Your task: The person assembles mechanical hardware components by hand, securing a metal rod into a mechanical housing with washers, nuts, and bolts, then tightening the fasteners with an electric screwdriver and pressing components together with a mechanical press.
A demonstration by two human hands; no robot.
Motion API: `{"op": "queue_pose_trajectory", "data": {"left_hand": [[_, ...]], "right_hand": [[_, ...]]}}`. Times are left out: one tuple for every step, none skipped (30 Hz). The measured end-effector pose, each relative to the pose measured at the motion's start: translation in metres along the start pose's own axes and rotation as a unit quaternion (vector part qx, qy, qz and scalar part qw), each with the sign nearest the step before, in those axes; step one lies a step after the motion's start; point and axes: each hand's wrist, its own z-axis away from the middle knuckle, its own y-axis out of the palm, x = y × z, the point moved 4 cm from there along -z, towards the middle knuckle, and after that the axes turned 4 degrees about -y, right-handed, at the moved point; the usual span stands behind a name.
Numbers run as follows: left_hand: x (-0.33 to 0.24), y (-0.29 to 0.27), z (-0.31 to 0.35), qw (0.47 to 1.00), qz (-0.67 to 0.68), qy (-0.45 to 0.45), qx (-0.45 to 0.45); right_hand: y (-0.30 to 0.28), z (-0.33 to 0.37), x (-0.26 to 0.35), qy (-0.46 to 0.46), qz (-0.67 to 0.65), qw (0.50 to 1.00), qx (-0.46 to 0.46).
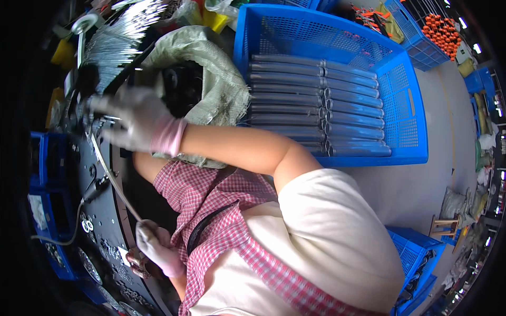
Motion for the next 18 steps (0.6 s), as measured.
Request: {"op": "queue_pose_trajectory", "data": {"left_hand": [[-0.006, 0.004, -0.010, 1.000, -0.019, 0.018, -0.002], [-0.009, 0.007, -0.016, 1.000, -0.026, 0.013, 0.004], [-0.015, 0.012, -0.022, 0.998, -0.022, 0.055, -0.016], [-0.021, 0.021, -0.028, 0.995, -0.014, 0.096, -0.031], [-0.029, 0.035, -0.032, 0.993, 0.048, 0.092, -0.054], [-0.023, 0.031, -0.039, 0.996, 0.036, 0.067, -0.047], [-0.016, 0.022, -0.049, 0.998, 0.025, 0.044, -0.044], [-0.005, 0.020, -0.055, 0.997, 0.073, -0.026, 0.012], [0.010, 0.021, -0.056, 0.988, 0.138, -0.057, 0.024], [0.013, 0.017, -0.052, 0.987, 0.139, -0.049, 0.063], [0.017, 0.011, -0.048, 0.983, 0.143, -0.043, 0.108], [0.020, -0.011, -0.047, 0.997, 0.007, 0.023, 0.068], [0.022, -0.029, -0.045, 0.988, -0.127, 0.091, 0.019], [0.009, -0.017, -0.030, 0.978, -0.047, -0.015, -0.200], [0.026, -0.067, -0.043, 0.995, 0.013, -0.070, 0.068], [0.034, -0.097, -0.038, 0.973, -0.228, 0.013, -0.027], [0.041, -0.116, -0.031, 0.879, -0.452, 0.092, -0.125], [0.044, -0.117, -0.022, 0.783, -0.539, 0.292, -0.107]], "right_hand": [[0.000, 0.011, 0.013, -0.009, 0.073, 0.997, 0.018], [0.002, 0.023, 0.029, -0.002, 0.063, 0.997, 0.055], [0.003, 0.036, 0.042, 0.005, 0.049, 0.994, 0.093], [0.002, 0.048, 0.055, 0.021, 0.016, 0.988, 0.153], [-0.001, 0.061, 0.064, 0.039, -0.017, 0.977, 0.211], [-0.003, 0.077, 0.070, 0.035, -0.036, 0.972, 0.230], [-0.008, 0.090, 0.072, 0.028, -0.058, 0.966, 0.250], [-0.023, 0.097, 0.074, 0.026, -0.048, 0.954, 0.295], [-0.045, 0.103, 0.068, 0.006, -0.049, 0.942, 0.331], [-0.072, 0.105, 0.053, -0.024, -0.069, 0.952, 0.298], [-0.107, 0.114, 0.026, 0.017, -0.097, 0.965, 0.242], [-0.149, 0.129, -0.008, -0.041, 0.013, 0.989, 0.138], [-0.193, 0.144, -0.052, -0.010, 0.127, 0.979, 0.156], [-0.234, 0.170, -0.091, 0.204, 0.155, 0.958, 0.129], [-0.291, 0.219, -0.124, 0.329, 0.273, 0.896, 0.119], [-0.329, 0.275, -0.149, 0.384, 0.386, 0.793, 0.272], [-0.354, 0.334, -0.161, 0.381, 0.439, 0.683, 0.442], [-0.369, 0.386, -0.164, 0.483, 0.423, 0.564, 0.520]]}}
